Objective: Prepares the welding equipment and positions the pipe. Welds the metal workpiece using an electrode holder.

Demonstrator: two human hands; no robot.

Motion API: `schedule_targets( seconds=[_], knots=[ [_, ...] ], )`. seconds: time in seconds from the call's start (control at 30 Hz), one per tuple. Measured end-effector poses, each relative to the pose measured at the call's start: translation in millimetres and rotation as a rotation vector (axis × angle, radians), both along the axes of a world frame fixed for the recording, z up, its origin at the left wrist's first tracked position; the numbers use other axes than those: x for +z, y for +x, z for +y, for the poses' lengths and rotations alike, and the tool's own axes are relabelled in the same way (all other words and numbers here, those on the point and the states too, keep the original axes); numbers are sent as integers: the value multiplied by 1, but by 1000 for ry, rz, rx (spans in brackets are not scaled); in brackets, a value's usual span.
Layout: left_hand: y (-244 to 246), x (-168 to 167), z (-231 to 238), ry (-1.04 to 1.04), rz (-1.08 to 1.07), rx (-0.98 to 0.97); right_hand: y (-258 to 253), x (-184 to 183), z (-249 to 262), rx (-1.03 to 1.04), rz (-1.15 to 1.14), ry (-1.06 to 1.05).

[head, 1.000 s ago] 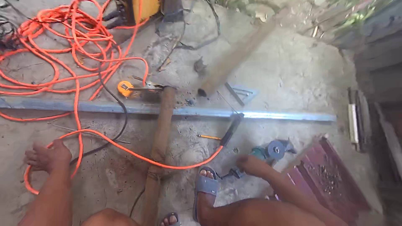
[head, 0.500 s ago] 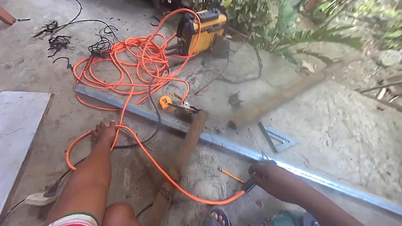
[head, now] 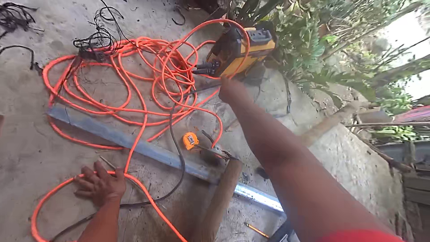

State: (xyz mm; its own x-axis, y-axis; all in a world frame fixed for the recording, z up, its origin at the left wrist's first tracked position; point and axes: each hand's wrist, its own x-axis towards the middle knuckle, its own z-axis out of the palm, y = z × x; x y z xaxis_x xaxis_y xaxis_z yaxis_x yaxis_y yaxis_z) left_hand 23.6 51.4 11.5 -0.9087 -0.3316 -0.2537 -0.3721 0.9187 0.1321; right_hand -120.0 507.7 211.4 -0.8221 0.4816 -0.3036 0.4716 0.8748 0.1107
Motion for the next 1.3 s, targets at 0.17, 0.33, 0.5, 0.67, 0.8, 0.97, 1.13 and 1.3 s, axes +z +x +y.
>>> schedule_targets(
  seconds=[0.17, 0.33, 0.5, 0.67, 0.8, 0.97, 1.13, 1.3],
  knots=[
    [1, -3, -2, -14, 4, 5, -58, -11, 11, -109, 2, 106],
    [2, -4, -1, -6, 21, 10, -78, -12, 19, -161, -35, 198],
    [3, -2, -1, -10, 4, 13, -82, -13, 14, -187, -95, 243],
    [4, -5, -2, -11, 13, 11, -91, -13, 7, -221, -123, 264],
    [3, -5, -2, -4, 14, 16, -96, -16, 7, -228, -150, 286],
    [4, -4, -1, -6, 3, 20, -98, -18, 6, -232, -176, 300],
    [5, -4, -1, -1, 17, 21, -100, -19, 3, -231, -163, 299],
    [5, -6, -1, -6, 20, 23, -41, 16, -39, -14, -37, 90]
  ],
)
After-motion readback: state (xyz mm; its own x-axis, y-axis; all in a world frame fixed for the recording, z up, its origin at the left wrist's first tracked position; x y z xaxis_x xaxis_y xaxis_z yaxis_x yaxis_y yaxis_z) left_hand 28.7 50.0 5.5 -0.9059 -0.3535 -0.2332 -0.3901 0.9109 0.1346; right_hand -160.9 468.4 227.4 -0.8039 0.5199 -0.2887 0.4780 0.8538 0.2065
